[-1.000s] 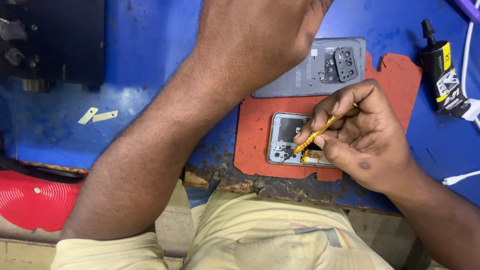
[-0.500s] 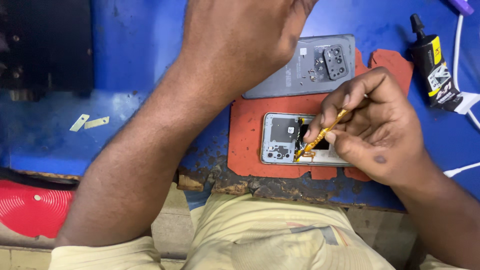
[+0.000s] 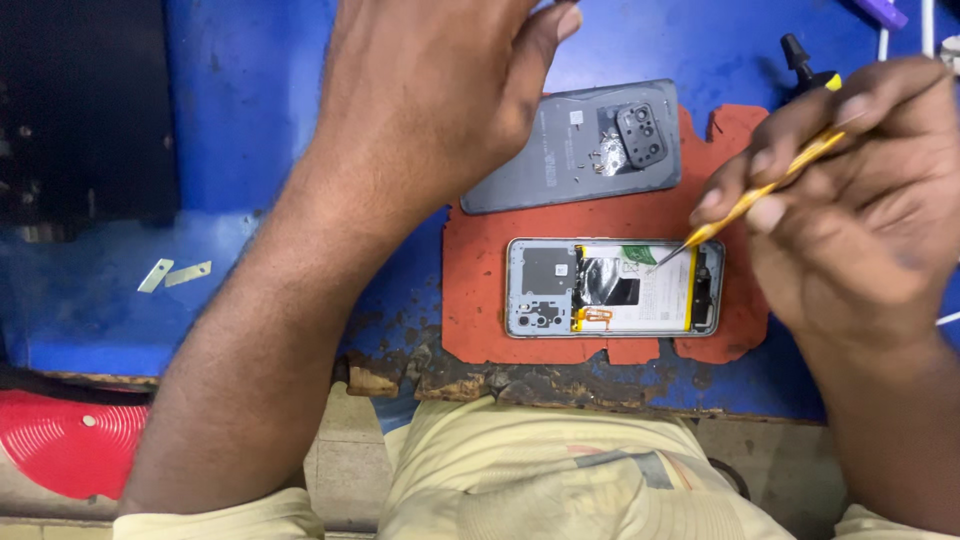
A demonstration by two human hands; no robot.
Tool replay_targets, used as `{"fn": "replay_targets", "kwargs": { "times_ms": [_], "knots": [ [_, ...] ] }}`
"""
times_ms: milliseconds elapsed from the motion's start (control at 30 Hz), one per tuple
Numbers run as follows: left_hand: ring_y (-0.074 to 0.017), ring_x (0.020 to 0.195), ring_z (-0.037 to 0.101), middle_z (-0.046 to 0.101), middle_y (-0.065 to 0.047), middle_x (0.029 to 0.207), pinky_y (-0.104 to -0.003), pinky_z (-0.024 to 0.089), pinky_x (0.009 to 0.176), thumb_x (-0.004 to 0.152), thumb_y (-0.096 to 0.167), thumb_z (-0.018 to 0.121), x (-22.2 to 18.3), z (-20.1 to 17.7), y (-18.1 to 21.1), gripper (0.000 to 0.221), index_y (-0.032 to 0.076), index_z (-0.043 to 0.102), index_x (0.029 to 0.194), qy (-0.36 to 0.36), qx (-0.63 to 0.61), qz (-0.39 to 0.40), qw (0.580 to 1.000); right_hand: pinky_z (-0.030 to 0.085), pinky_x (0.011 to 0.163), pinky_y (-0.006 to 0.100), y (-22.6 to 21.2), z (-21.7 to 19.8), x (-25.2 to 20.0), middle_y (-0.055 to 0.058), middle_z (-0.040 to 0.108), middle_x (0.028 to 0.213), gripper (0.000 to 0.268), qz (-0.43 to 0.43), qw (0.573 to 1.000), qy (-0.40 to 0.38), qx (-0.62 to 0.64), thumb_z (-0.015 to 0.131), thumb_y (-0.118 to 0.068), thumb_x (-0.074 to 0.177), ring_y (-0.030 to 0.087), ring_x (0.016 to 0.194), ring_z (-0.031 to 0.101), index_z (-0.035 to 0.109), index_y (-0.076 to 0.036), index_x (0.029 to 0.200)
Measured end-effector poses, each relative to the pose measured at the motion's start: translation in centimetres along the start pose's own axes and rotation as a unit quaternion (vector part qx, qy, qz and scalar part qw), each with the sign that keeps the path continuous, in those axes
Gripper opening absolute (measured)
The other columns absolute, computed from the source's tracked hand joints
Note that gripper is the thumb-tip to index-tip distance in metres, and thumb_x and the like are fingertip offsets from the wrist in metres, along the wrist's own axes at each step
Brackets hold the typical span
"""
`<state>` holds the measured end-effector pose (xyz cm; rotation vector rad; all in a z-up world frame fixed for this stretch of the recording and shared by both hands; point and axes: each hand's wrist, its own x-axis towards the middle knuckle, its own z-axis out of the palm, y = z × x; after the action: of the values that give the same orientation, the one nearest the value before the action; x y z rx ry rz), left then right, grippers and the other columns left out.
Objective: The person inspects a smartphone, then uses a screwdriver to remove screws from the back cover and internal components. They place the removed screws onto the back cover and continue unscrewing parts from the phone's interior.
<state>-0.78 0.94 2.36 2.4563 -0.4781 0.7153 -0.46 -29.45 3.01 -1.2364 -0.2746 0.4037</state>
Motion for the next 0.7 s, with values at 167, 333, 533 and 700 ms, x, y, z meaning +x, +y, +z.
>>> {"fn": "replay_targets", "kwargs": {
  "times_ms": [167, 333, 533, 700],
  "knots": [
    [-0.0329, 0.107, 0.064, 0.067, -0.010, 0.111, -0.048, 0.049, 0.092, 0.099, 0.006, 0.071, 0.2, 1.4, 0.8, 0.012, 0.006, 0.070, 0.111, -0.092, -0.108, 0.012, 0.990, 0.059, 0.093, 0.048, -0.5, -3.0, -0.5, 0.014, 0.052, 0.101, 0.043, 0.003, 0.996, 0.073, 0.054, 0.048, 0.020, 0.098, 0.033, 0.092, 0.065, 0.038, -0.008, 0.128],
    [-0.0290, 0.120, 0.054, 0.061, -0.007, 0.125, -0.046, 0.043, 0.105, 0.095, 0.012, 0.077, 0.0, 3.5, 2.6, 0.024, 0.009, 0.074, 0.119, -0.140, -0.117, 0.042, 0.982, 0.057, 0.094, 0.045, -0.4, -3.3, -0.9, 0.015, 0.051, 0.104, 0.044, -0.008, 0.993, 0.085, 0.087, 0.047, 0.023, 0.100, 0.033, 0.094, 0.064, 0.038, -0.009, 0.130],
    [-0.0302, 0.124, 0.052, 0.059, -0.009, 0.128, -0.047, 0.042, 0.108, 0.093, 0.007, 0.073, -0.1, 3.6, 2.8, 0.028, 0.007, 0.073, 0.121, -0.116, -0.094, 0.048, 0.988, 0.061, 0.090, 0.043, -0.4, -0.6, -0.2, 0.014, 0.057, 0.101, 0.038, -0.016, 1.000, 0.003, 0.012, 0.058, 0.016, 0.101, 0.030, 0.091, 0.068, 0.041, -0.010, 0.123],
    [-0.0342, 0.107, 0.063, 0.065, -0.013, 0.112, -0.050, 0.047, 0.093, 0.094, 0.002, 0.070, 0.0, 2.3, 1.7, 0.022, 0.004, 0.070, 0.116, -0.036, -0.092, 0.013, 0.995, 0.062, 0.100, 0.043, 1.1, 2.3, -0.6, 0.013, 0.059, 0.110, 0.040, 0.069, 0.991, -0.118, -0.005, 0.057, 0.018, 0.097, 0.029, 0.108, 0.071, 0.039, -0.010, 0.120]
  ]
}}
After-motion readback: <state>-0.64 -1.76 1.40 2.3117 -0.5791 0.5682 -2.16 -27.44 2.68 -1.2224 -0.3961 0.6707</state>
